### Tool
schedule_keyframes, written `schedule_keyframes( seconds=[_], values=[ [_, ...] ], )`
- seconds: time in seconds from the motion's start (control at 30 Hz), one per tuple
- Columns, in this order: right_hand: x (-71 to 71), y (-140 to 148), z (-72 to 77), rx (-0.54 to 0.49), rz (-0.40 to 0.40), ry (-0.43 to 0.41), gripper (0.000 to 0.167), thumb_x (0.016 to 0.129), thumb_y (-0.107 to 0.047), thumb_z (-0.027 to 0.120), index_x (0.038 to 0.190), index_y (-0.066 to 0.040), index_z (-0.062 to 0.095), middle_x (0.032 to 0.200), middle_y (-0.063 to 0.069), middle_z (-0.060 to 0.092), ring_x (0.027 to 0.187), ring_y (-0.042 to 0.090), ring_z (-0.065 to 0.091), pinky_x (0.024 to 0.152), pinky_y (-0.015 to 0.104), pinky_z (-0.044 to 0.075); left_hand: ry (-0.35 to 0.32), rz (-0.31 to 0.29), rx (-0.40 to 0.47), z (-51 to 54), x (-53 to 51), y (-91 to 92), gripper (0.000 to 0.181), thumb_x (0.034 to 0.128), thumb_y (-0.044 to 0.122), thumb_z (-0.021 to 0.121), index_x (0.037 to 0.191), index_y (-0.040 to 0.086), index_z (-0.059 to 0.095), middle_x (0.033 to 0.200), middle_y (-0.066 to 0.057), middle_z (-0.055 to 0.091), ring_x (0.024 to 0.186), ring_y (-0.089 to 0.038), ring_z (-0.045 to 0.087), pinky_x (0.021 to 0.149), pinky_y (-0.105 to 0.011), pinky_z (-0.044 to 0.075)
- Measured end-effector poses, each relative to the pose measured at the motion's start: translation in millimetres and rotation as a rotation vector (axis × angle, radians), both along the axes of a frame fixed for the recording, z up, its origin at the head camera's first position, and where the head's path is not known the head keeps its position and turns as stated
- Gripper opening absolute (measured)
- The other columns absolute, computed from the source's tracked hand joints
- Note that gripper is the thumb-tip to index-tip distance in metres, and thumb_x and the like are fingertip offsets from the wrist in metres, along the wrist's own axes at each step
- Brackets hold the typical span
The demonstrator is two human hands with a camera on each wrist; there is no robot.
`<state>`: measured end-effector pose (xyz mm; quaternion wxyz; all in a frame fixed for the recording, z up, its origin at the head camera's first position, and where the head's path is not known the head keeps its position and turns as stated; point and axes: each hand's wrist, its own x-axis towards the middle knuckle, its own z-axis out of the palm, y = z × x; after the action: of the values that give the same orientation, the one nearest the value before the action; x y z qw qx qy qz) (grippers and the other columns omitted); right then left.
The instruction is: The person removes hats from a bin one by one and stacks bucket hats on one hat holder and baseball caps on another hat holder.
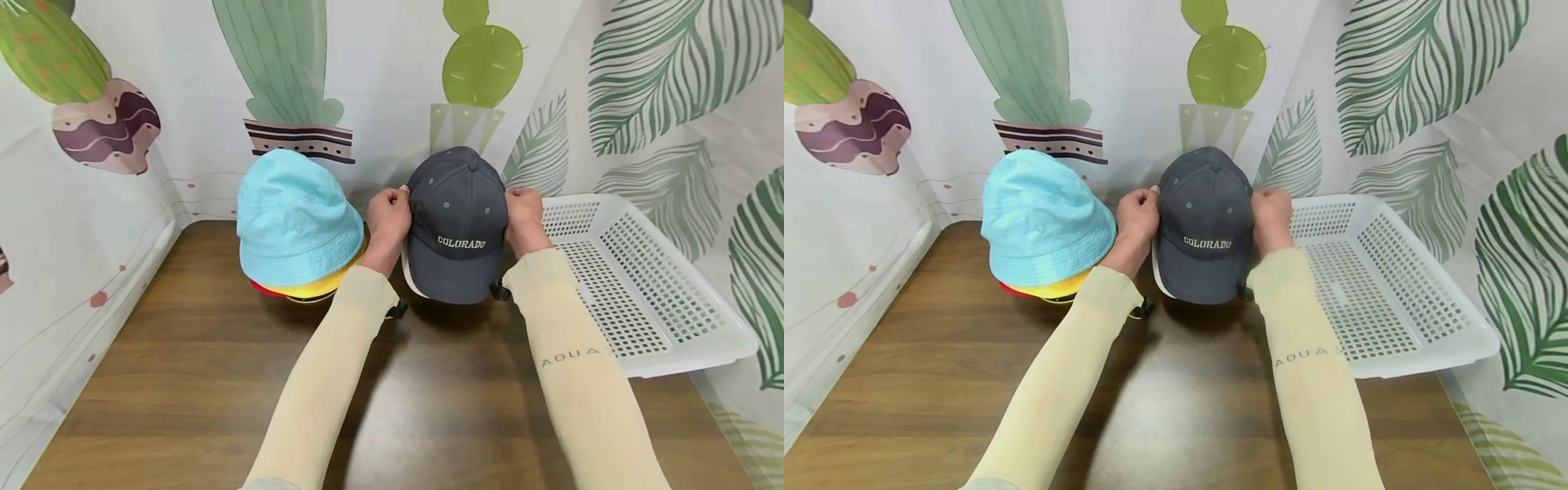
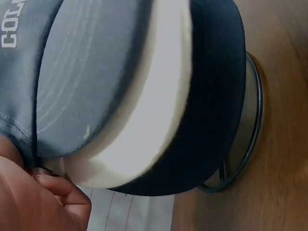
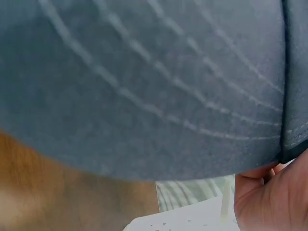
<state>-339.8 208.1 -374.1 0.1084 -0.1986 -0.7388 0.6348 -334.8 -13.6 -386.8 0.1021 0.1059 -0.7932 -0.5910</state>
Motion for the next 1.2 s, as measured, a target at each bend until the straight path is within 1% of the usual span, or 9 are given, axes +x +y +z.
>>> schedule_keyframes(
  seconds=[0.17,0.3,0.4,0.63,0.73,0.83,1.0,1.1,1.2],
  values=[
    [1.5,-2.4,-9.4,0.025,-0.054,0.043,0.032,0.097,-0.005,0.055,0.067,-0.016,0.059,0.071,-0.005,0.05,0.077,0.019,0.045,0.064,0.032,0.04,-0.005,-0.017,-0.007,-4.3,2.4,0.9,0.034,0.1122,0.037,0.055,0.095,0.011,0.07,0.084,-0.001,0.055,0.083,-0.023,0.057,0.073,-0.033,0.044],
    [1.9,-7.2,-14.2,-0.021,-0.055,0.077,0.021,0.101,-0.006,0.057,0.081,-0.012,0.061,0.087,-0.001,0.052,0.081,0.017,0.047,0.072,0.032,0.044,-0.01,-0.012,-0.014,-5.8,5.3,-0.1,0.035,0.1123,0.039,0.054,0.096,0.012,0.068,0.083,-0.001,0.054,0.08,-0.023,0.056,0.072,-0.033,0.043],
    [1.6,-9.6,-14.3,-0.038,-0.062,0.081,0.016,0.103,-0.008,0.058,0.088,-0.012,0.062,0.092,-0.002,0.053,0.083,0.016,0.049,0.078,0.034,0.047,-0.017,-0.013,-0.004,-5.4,6.3,-1.0,0.035,0.1125,0.039,0.053,0.097,0.011,0.068,0.084,-0.002,0.054,0.081,-0.024,0.056,0.072,-0.034,0.043],
    [6.7,-16.3,-11.8,-0.097,-0.159,0.121,0.028,0.105,-0.009,0.052,0.082,-0.019,0.066,0.087,-0.006,0.057,0.086,0.016,0.052,0.089,0.038,0.049,-0.035,0.024,0.118,1.0,8.5,0.3,0.026,0.1098,0.033,0.061,0.111,0.007,0.068,0.094,-0.004,0.062,0.085,-0.023,0.06,0.076,-0.034,0.05],
    [10.3,-19.9,-11.5,-0.159,-0.219,0.171,0.034,0.108,-0.012,0.049,0.078,-0.022,0.061,0.083,-0.006,0.054,0.081,0.016,0.049,0.09,0.041,0.046,-0.036,0.036,0.174,3.3,10.3,1.2,0.025,0.1095,0.031,0.061,0.116,0.007,0.065,0.099,-0.006,0.063,0.087,-0.023,0.062,0.078,-0.035,0.052],
    [12.7,-22.2,-11.6,-0.228,-0.252,0.241,0.035,0.111,-0.014,0.045,0.079,-0.022,0.058,0.081,-0.005,0.051,0.078,0.016,0.047,0.089,0.043,0.044,-0.043,0.039,0.186,4.5,13.2,1.2,0.027,0.1102,0.034,0.059,0.117,0.009,0.064,0.103,-0.006,0.062,0.092,-0.023,0.061,0.082,-0.035,0.053],
    [20.2,-23.8,-5.9,-0.335,-0.268,0.347,0.036,0.111,-0.01,0.038,0.092,-0.015,0.068,0.087,-0.004,0.059,0.079,0.014,0.053,0.087,0.038,0.047,-0.011,0.013,0.182,6.4,22.4,-0.7,0.029,0.111,0.037,0.055,0.116,0.009,0.063,0.105,-0.006,0.06,0.096,-0.024,0.058,0.084,-0.035,0.049],
    [29.7,-24.9,0.4,-0.333,-0.279,0.377,0.035,0.11,-0.011,0.037,0.097,-0.013,0.069,0.092,0.0,0.063,0.081,0.013,0.058,0.084,0.032,0.047,0.024,-0.015,0.176,7.5,30.6,-3.8,0.027,0.111,0.034,0.054,0.115,0.009,0.062,0.102,-0.004,0.057,0.093,-0.023,0.057,0.081,-0.033,0.047],
    [43.4,-27.9,5.1,-0.258,-0.276,0.399,0.031,0.108,-0.012,0.038,0.099,-0.015,0.067,0.099,0.003,0.066,0.089,0.015,0.061,0.087,0.026,0.046,0.064,-0.043,0.145,8.5,40.3,-8.1,0.024,0.1105,0.033,0.053,0.115,0.01,0.06,0.096,-0.003,0.055,0.088,-0.022,0.055,0.077,-0.033,0.045]
  ],
)
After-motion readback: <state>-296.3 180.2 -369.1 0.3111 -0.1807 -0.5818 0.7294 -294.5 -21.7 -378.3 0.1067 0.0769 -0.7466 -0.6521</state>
